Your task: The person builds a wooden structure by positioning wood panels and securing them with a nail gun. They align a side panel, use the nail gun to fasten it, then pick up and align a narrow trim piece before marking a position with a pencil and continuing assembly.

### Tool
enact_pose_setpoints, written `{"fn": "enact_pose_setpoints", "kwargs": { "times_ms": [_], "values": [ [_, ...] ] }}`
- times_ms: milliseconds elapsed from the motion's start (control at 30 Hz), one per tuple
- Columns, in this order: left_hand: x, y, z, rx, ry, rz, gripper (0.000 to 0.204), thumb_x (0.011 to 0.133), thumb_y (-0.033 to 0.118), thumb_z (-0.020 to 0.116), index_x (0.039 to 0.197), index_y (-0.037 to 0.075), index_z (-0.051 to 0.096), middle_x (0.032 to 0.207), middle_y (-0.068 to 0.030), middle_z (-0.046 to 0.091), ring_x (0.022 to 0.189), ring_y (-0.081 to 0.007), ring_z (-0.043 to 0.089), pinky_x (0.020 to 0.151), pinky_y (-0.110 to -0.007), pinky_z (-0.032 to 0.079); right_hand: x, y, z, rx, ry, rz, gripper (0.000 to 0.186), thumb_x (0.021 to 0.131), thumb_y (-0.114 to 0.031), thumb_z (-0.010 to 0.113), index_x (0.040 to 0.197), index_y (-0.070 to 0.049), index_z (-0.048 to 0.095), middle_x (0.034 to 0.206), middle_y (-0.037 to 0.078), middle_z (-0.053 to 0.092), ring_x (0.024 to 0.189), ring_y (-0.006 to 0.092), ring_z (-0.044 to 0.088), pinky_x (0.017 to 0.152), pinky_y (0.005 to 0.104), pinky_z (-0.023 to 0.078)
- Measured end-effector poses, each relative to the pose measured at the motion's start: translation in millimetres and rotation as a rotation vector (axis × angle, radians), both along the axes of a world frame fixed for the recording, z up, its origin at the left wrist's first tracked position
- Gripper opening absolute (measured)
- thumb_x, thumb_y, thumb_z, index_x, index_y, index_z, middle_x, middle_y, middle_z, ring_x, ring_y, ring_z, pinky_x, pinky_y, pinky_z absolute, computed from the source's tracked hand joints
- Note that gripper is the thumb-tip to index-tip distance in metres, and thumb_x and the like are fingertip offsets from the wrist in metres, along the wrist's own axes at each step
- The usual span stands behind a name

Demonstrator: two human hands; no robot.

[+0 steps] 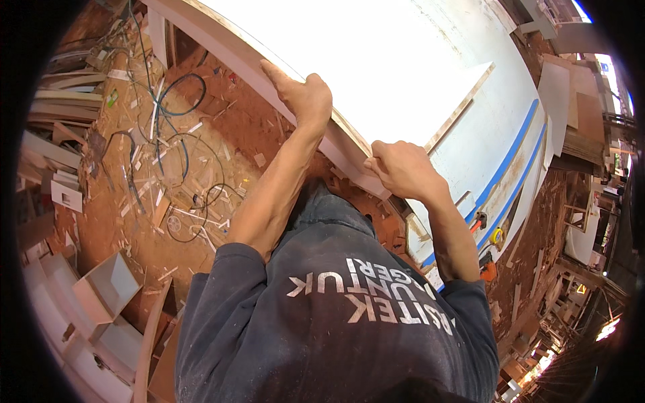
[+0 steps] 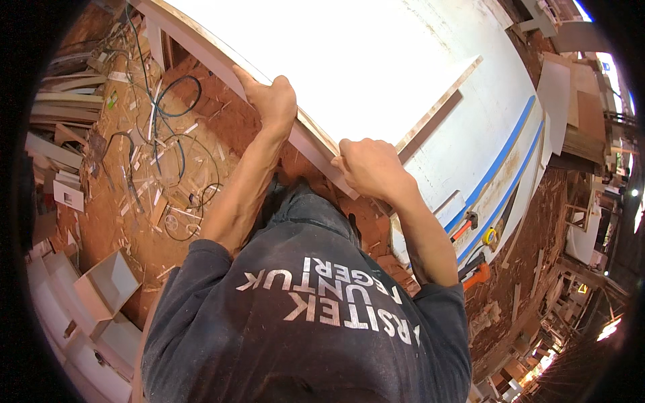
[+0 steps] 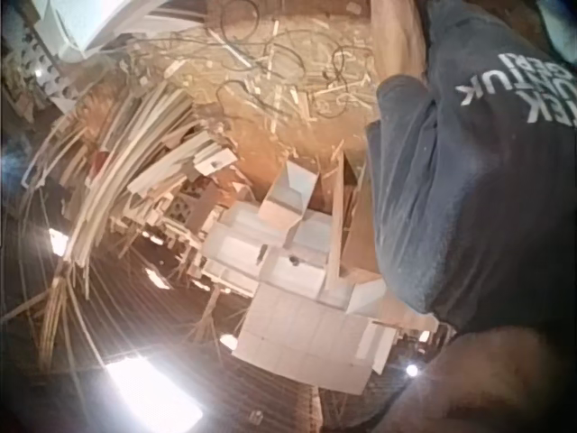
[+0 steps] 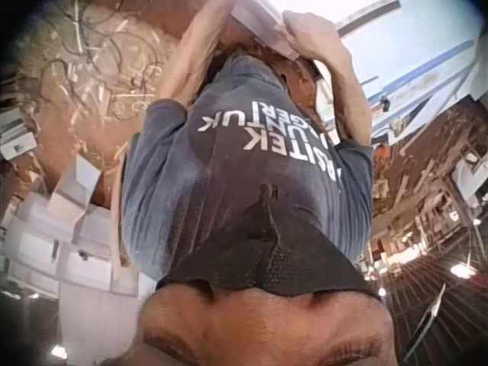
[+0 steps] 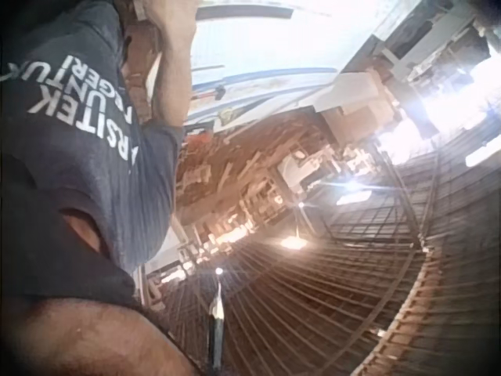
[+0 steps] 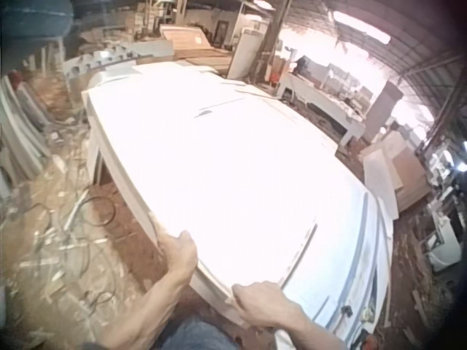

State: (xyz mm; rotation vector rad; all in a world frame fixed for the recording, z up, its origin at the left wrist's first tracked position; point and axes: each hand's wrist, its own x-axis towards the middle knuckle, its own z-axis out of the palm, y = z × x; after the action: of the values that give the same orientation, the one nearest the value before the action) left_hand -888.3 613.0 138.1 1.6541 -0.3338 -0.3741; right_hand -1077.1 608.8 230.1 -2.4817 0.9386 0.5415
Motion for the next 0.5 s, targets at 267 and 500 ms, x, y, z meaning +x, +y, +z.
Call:
{"fn": "enact_pose_setpoints", "kwargs": {
  "times_ms": [267, 500],
  "values": [
    [2, 1, -6, 0.208, -0.078, -0.121, 0.095, 0.085, 0.003, 0.050, 0.152, -0.016, -0.015, 0.162, -0.0384, -0.003, 0.155, -0.0479, -0.001, 0.128, -0.051, -0.002, -9, 9, -9, -0.150, -0.085, -0.002, 0.029, 0.097, -0.029, 0.063, 0.086, -0.002, 0.062, 0.067, 0.022, 0.063, 0.069, 0.0425, 0.063, 0.074, 0.0506, 0.049],
    [40, 17, 6, 0.040, -1.297, -1.010, 0.059, 0.081, 0.061, 0.075, 0.108, 0.009, 0.072, 0.119, -0.0157, 0.065, 0.122, -0.0306, 0.058, 0.120, -0.060, 0.019, -19, 13, -3, -0.158, -0.206, -0.231, 0.020, 0.096, -0.017, 0.064, 0.104, 0.001, 0.068, 0.082, 0.021, 0.070, 0.083, 0.0374, 0.068, 0.085, 0.0466, 0.052]
  ]
}}
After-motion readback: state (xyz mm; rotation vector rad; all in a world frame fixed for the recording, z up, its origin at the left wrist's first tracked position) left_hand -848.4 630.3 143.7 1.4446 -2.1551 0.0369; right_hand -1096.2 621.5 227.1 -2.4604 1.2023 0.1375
